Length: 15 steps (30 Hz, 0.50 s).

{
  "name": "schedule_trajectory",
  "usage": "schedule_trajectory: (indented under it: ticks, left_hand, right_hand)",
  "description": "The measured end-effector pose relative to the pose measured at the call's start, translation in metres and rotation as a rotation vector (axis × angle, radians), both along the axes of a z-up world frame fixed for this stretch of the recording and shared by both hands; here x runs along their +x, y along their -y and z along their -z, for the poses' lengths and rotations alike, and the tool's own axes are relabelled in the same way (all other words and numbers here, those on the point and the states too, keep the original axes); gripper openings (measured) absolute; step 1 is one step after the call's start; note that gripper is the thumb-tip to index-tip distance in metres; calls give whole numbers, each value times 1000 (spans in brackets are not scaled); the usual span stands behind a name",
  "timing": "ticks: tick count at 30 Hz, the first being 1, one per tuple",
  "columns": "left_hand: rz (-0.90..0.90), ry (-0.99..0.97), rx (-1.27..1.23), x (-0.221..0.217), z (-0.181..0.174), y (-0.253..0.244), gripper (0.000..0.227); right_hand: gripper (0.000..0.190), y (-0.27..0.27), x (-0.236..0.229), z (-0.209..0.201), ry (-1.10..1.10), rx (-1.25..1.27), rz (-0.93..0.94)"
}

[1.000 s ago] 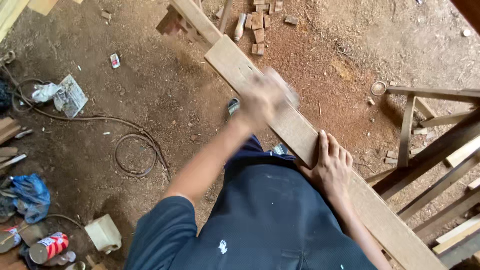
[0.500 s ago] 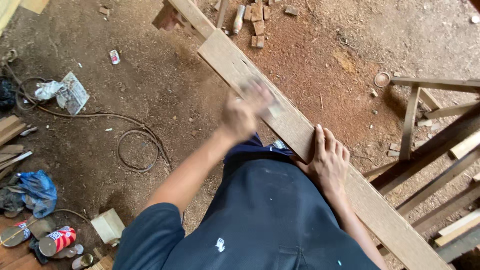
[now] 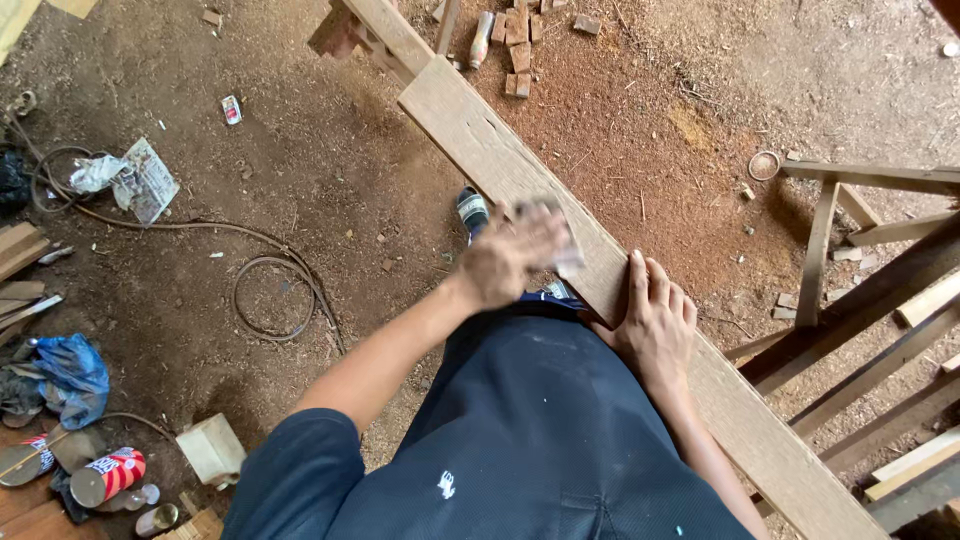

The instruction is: The person sands a long wooden plank resting on a sawhorse using a sanding block. They move the block back and forth along the length of the wood, occasionally adjusting their grip and position to cover different sections of the plank's surface.

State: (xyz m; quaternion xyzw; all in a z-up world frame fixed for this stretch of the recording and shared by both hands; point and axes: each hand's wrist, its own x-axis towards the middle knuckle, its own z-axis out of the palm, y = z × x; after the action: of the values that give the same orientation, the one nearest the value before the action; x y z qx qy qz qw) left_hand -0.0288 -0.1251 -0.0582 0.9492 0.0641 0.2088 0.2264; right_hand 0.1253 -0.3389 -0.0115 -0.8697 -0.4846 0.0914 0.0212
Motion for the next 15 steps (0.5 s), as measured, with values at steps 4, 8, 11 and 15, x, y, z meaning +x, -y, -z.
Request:
schedule_trajectory:
  ticks: [4,8,11,15]
  left_hand:
    - [-139,-30,64,-3,-1,-71,45]
    - [-551,-202,73,6,-27,-140,36]
    - [-185,-5,90,27,-35,-58,26]
    - [165,54,41,27,-52,-21,48]
  right_hand:
    - [122,0,1,0,-17,15,2]
    - [121,-5,-4,-3,-19,39,12]
    - [118,-4,-3,-5,-18,64,10]
    - [111,1,-6,-3,-48,158,26]
